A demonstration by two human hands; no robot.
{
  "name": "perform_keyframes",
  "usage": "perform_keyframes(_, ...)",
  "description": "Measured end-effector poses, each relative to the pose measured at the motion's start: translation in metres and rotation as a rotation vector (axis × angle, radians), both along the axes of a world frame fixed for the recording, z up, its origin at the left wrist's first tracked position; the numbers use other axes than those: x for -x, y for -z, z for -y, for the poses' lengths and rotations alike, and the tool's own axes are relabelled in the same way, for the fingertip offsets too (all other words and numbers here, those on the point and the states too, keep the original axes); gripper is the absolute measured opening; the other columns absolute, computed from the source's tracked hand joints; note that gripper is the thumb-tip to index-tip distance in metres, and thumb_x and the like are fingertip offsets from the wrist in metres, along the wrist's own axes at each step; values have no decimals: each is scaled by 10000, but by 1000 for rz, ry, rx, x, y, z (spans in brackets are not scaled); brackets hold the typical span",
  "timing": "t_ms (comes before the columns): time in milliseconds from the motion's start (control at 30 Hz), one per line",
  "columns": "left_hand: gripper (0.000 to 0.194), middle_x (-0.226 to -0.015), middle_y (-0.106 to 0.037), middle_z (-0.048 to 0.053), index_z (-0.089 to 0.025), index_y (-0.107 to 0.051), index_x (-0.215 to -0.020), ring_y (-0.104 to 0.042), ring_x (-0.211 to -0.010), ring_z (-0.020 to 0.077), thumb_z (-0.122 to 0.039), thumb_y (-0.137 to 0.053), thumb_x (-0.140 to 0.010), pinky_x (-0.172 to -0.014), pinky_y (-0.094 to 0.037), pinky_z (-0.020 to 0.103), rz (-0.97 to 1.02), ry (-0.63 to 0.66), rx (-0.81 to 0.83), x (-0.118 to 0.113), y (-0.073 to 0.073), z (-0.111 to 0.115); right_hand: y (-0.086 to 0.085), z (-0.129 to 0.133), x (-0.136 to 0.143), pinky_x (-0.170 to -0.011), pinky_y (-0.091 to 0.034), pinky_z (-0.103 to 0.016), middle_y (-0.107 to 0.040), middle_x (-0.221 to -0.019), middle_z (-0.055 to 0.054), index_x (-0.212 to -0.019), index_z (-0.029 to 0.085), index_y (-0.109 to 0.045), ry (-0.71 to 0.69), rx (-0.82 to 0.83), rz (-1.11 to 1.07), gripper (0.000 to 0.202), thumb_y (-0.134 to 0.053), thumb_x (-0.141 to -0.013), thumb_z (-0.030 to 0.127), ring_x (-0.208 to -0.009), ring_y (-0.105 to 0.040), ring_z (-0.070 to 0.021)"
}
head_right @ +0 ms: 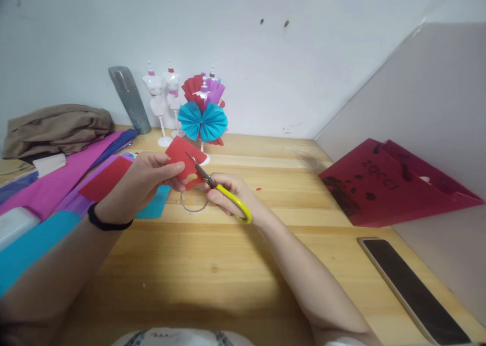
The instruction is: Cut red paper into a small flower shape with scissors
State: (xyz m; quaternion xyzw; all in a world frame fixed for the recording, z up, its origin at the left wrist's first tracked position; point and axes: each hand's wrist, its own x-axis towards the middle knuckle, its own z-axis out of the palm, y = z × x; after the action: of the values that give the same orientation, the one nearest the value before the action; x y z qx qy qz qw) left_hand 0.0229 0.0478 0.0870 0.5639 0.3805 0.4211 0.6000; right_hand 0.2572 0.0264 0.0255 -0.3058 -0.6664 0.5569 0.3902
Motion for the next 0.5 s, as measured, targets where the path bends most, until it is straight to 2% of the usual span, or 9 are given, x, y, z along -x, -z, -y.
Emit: perform_keyframes(500, 403, -655, -782, 69, -160, -763, -638, -681, -534, 152, -486, -996, -675, -597, -609, 269, 14, 40, 10, 0, 4, 0, -1, 0, 1, -379, -250, -198, -485, -588, 119, -968, 220, -611, -16, -14, -18, 521, -765, -978, 718, -384, -329, -47)
